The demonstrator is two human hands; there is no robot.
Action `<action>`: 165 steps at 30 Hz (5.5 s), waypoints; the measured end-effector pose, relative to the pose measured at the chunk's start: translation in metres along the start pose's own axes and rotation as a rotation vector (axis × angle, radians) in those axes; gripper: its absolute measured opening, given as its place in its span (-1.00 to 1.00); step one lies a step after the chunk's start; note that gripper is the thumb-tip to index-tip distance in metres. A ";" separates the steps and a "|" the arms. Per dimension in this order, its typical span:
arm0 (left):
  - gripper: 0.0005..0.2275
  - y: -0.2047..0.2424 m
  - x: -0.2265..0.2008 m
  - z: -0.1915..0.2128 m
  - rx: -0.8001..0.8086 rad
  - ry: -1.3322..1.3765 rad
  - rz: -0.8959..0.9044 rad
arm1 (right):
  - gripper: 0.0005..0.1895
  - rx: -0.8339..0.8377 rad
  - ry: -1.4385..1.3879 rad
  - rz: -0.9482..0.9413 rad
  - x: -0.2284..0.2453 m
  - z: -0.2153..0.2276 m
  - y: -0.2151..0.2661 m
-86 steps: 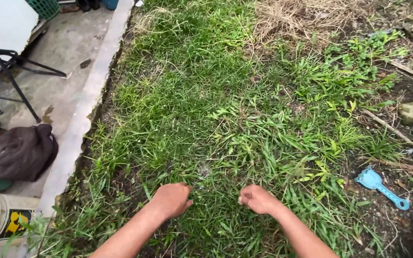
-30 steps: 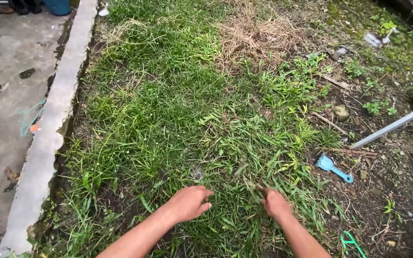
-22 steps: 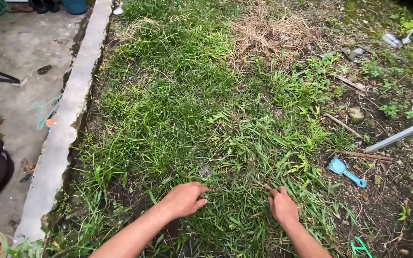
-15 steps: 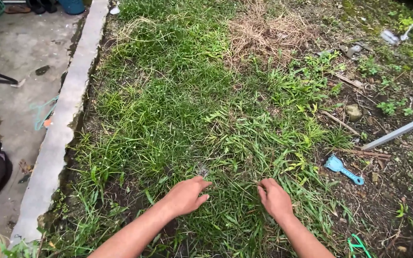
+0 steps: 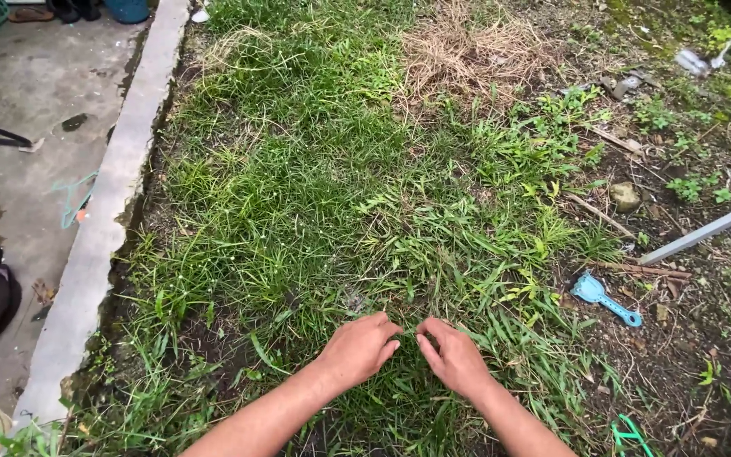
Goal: The person pulls weeds by hand from a grassy area next to a concrete patio. They gather the uprooted weeds into a pile and briefly move a green plastic hanger out of the way before continuing to pull more weeds.
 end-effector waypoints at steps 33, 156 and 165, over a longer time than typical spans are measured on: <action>-0.65 0.018 -0.025 0.026 0.127 0.105 0.090 | -0.79 -0.172 -0.077 -0.505 -0.009 0.026 -0.064; -0.48 0.143 0.260 0.060 -0.005 -0.252 0.700 | -0.66 -0.009 0.136 -0.204 -0.034 0.003 -0.069; -0.60 0.097 0.171 0.053 0.041 -0.071 0.602 | -0.27 0.184 0.040 -0.596 -0.123 -0.030 -0.024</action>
Point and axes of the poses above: each hand's wrist, its own y-axis away from the middle knuckle, its own z-axis out of the back of the hand, x = y × z, the point moved 8 cm from there along -y, towards the middle knuckle, and after that the axes turned 1 degree about -x, right-handed, at the moved point
